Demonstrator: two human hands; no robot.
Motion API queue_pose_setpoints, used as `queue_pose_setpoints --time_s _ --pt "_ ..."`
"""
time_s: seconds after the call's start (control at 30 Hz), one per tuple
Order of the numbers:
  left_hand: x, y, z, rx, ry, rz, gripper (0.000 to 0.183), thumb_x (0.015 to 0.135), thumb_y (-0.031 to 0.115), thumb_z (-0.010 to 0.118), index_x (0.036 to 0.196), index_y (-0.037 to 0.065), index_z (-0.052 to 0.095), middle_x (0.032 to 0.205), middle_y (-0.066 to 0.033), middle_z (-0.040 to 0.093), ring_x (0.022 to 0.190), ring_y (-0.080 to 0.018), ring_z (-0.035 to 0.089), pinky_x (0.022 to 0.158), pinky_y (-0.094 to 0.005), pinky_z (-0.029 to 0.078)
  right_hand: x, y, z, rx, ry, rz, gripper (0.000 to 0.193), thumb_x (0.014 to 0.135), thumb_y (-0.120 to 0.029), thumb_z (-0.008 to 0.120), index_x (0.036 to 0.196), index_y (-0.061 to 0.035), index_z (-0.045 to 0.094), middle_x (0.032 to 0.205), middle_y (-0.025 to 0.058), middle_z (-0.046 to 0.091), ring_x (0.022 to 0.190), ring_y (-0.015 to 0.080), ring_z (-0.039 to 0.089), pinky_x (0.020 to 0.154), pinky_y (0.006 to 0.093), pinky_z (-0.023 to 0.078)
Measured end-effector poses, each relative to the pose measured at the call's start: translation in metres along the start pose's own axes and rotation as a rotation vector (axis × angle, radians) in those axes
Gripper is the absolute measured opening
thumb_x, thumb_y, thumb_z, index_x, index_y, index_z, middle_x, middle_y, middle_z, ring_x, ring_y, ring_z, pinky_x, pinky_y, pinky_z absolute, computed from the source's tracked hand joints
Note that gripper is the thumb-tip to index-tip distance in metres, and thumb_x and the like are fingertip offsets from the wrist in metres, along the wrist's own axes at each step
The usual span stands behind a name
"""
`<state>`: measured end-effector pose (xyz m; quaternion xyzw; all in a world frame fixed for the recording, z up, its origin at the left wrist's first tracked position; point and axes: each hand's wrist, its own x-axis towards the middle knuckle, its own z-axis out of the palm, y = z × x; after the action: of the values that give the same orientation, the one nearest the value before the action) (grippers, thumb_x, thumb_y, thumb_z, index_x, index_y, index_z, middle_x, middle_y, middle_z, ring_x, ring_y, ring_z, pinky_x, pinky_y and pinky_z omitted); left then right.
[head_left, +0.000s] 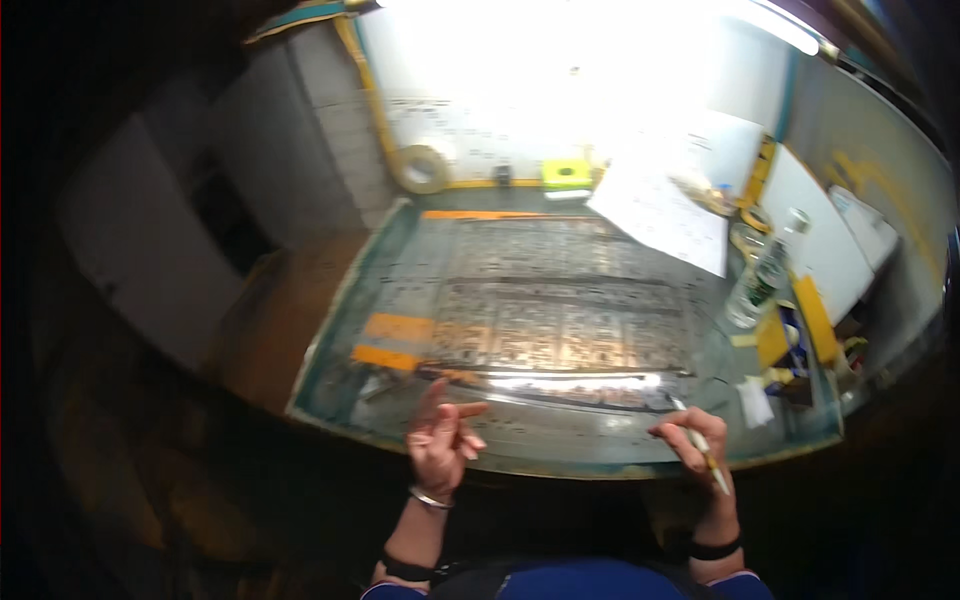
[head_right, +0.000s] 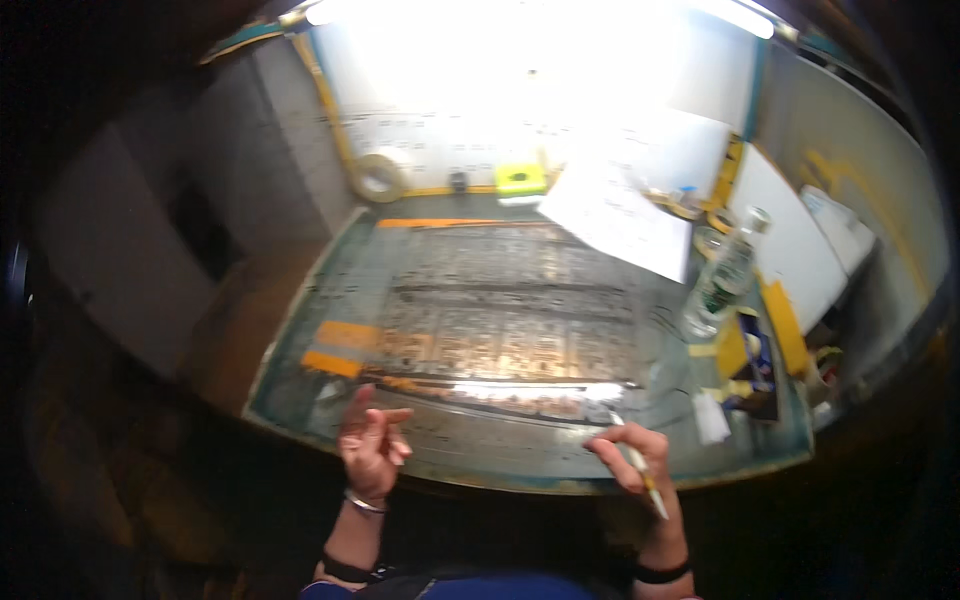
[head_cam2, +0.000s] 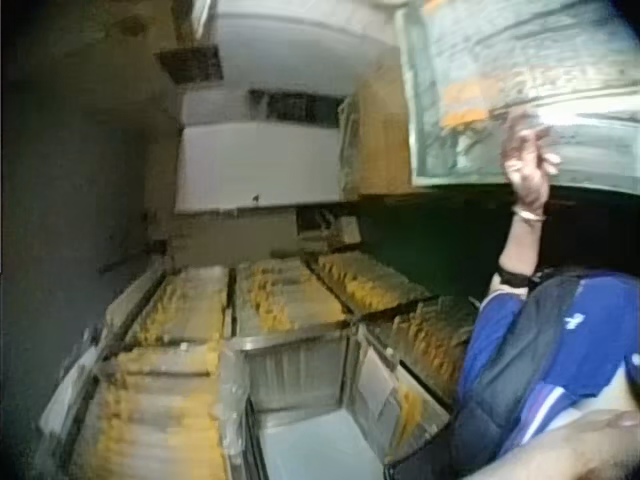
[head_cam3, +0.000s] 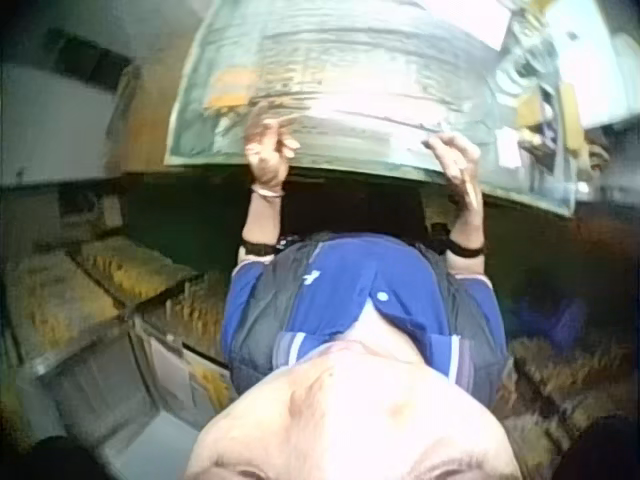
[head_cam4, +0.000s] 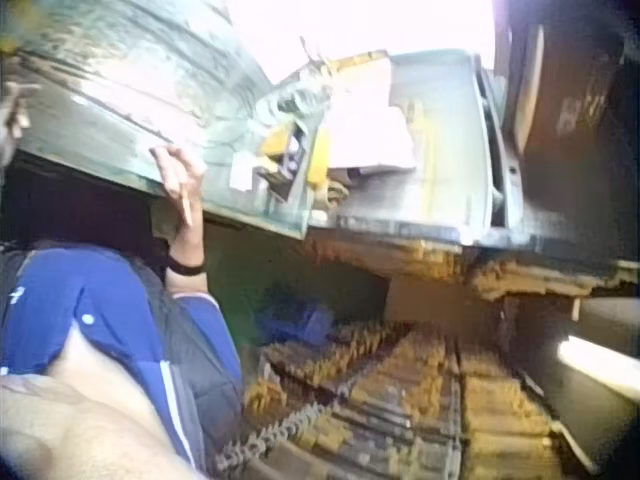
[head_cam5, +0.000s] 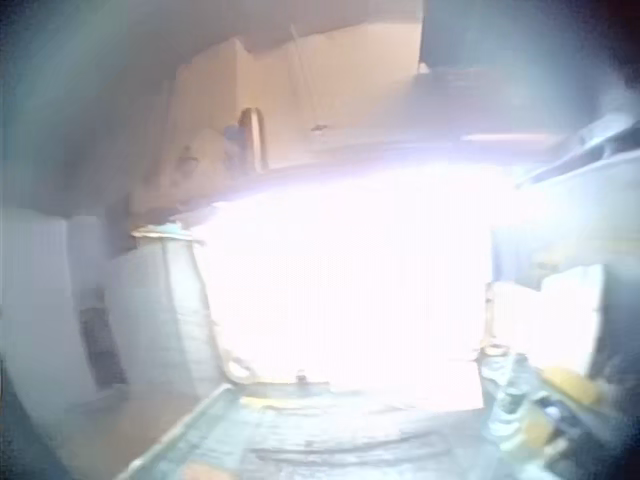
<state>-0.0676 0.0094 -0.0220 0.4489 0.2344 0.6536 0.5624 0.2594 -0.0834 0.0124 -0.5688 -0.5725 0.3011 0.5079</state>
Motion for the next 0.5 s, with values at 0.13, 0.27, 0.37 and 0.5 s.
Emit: queue_pose_setpoints --time_s 0.13,0.27,0.37,0.5 --pt "-0.0026 0.0013 -0.0076 0.076 0.057 0.041 0.039 0.102 0.020 0.048 0.141 0.014 0.046 0.096 -0.0175 0.072 0.048 -0.0085 0.057 0.040 -0.0159 0.040 0.0063 0.0096 0.0078 -0.036 0.009 -0.128 0.009 0.084 -0.009 0.072 0.086 -0.0007 0.072 0.077 0.0097 0.071 0.073 0.0163 0.068 0.067 0.0282 0.052" --pt "-0.0012 -0.0042 -0.0094 0.037 0.033 0.051 0.039 0.102 0.019 0.049 0.140 0.012 0.045 0.097 -0.0225 0.070 0.050 -0.0129 0.061 0.042 -0.0174 0.045 0.0038 0.0040 0.0008 0.001 -0.038 -0.099 0.011 0.088 -0.009 0.066 0.087 0.0004 0.071 0.082 0.0102 0.072 0.079 0.0162 0.068 0.073 0.0288 0.053" --pt "-0.0008 -0.0017 -0.0059 0.037 0.041 0.053 0.039 0.102 0.019 0.050 0.140 0.011 0.045 0.095 -0.0224 0.070 0.049 -0.0132 0.061 0.042 -0.0174 0.045 0.0027 0.0037 -0.0009 -0.009 -0.047 -0.100 0.011 0.088 -0.009 0.065 0.088 0.0007 0.071 0.083 0.0111 0.072 0.079 0.0168 0.068 0.074 0.0292 0.053" --pt "-0.0003 -0.0019 -0.0034 0.037 0.056 0.047 0.039 0.101 0.019 0.051 0.139 0.011 0.046 0.095 -0.0222 0.070 0.049 -0.0137 0.061 0.043 -0.0185 0.046 0.0023 0.0085 0.0019 0.038 -0.006 -0.139 0.009 0.087 -0.010 0.069 0.087 -0.0010 0.072 0.080 0.0105 0.072 0.075 0.0174 0.069 0.070 0.0285 0.053"
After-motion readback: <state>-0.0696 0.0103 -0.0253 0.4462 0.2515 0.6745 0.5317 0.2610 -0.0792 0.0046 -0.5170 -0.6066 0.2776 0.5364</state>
